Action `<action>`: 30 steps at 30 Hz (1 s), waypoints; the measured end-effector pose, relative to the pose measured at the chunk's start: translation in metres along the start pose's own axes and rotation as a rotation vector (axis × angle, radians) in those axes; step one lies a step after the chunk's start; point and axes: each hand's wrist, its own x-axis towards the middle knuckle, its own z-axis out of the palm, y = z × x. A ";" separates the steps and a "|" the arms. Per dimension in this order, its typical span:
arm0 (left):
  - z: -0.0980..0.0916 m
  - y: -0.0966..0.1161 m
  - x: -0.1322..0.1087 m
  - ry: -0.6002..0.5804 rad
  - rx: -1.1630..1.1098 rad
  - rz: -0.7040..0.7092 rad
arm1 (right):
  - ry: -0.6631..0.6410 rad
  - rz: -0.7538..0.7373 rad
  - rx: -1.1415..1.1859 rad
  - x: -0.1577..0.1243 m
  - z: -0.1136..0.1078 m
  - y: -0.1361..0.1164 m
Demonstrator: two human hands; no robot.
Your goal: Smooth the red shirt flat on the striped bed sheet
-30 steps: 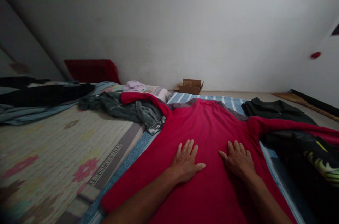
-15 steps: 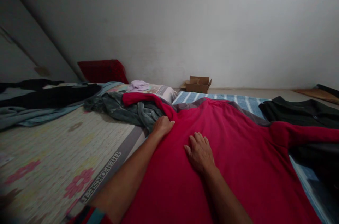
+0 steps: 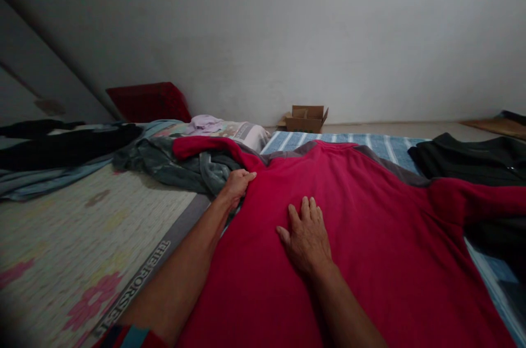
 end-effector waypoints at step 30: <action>-0.026 0.000 -0.027 -0.363 -0.174 -0.233 | -0.093 0.083 -0.022 -0.002 -0.009 -0.006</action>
